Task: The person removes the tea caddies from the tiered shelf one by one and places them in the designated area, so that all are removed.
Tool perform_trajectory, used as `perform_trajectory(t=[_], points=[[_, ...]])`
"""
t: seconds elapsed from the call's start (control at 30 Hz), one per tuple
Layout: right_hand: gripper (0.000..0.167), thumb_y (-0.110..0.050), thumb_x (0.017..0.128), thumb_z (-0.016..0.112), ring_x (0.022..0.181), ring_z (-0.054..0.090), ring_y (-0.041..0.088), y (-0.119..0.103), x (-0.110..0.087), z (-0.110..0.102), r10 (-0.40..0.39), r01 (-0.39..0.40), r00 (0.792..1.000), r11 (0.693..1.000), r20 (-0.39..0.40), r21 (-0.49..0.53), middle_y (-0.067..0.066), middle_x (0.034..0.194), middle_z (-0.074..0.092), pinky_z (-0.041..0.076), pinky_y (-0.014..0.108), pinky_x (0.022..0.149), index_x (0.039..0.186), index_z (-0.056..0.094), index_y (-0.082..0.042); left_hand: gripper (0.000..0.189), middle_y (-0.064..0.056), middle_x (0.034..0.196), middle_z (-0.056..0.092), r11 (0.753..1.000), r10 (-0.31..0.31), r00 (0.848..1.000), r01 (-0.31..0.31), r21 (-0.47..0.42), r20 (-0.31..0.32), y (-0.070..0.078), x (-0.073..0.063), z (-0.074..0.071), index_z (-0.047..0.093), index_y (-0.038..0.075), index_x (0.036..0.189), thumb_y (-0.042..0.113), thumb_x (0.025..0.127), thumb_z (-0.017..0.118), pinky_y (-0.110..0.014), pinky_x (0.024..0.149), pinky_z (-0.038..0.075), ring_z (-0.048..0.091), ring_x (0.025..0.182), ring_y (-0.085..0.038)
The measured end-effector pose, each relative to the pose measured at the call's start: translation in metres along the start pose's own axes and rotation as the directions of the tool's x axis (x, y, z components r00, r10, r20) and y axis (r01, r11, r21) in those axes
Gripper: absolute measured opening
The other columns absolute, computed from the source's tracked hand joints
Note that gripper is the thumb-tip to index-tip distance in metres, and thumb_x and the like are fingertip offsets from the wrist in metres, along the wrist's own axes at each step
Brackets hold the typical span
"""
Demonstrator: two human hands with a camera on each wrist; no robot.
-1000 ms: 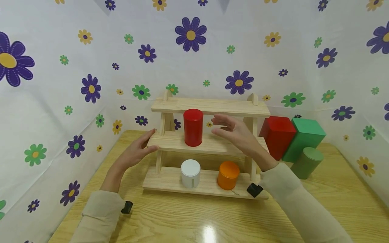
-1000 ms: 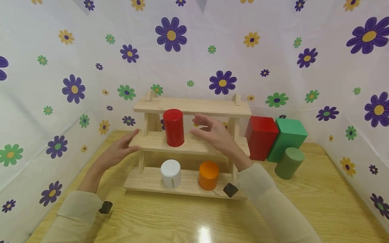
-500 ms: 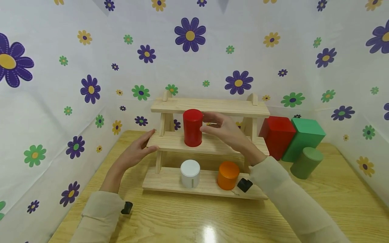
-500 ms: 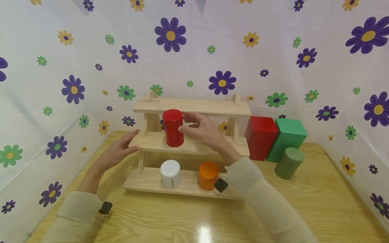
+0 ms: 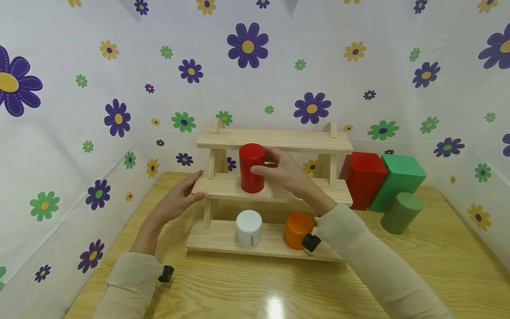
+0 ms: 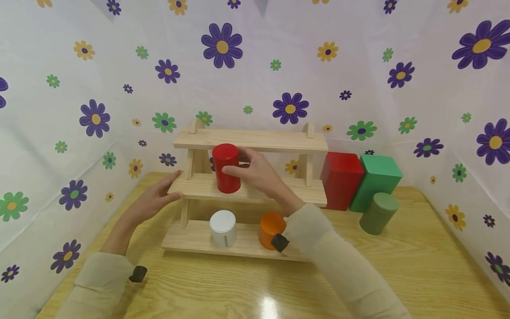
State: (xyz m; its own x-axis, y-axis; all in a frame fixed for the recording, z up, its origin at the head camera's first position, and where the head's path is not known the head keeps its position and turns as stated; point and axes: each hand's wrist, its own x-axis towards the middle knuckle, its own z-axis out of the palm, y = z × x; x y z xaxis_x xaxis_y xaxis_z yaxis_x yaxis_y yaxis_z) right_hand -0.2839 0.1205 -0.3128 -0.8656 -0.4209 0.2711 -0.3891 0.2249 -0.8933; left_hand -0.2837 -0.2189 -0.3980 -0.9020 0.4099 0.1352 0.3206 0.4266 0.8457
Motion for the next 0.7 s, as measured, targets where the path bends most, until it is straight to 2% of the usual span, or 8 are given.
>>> perform_trajectory(t=[0.43,0.7], points=[[0.058,-0.017,0.097,0.075,0.121,0.062,0.031,-0.0048,0.0029,0.0086,0.017,-0.015,0.999,0.999,-0.035,0.043,0.012,0.134,0.064,0.054,0.045,0.101,0.148,0.052,-0.005,0.08,-0.012,0.172,0.01,1.0,0.014,1.0,-0.014,-0.016,0.004,-0.0003,0.0008,-0.0003,0.013,0.007,0.166,0.031,0.107,0.061,-0.048,0.122,0.024,0.013,0.157,-0.031],[0.054,-0.015,0.097,0.074,0.121,0.062,0.031,-0.0038,0.001,0.0072,0.017,-0.015,0.999,0.999,-0.051,0.031,0.013,0.133,0.064,0.053,0.045,0.103,0.146,0.054,-0.004,0.08,-0.013,0.172,0.011,1.0,0.013,1.0,-0.013,-0.007,-0.004,-0.0004,0.0005,-0.0002,0.014,0.007,0.166,0.031,0.106,0.062,-0.049,0.121,0.025,0.015,0.156,-0.033]])
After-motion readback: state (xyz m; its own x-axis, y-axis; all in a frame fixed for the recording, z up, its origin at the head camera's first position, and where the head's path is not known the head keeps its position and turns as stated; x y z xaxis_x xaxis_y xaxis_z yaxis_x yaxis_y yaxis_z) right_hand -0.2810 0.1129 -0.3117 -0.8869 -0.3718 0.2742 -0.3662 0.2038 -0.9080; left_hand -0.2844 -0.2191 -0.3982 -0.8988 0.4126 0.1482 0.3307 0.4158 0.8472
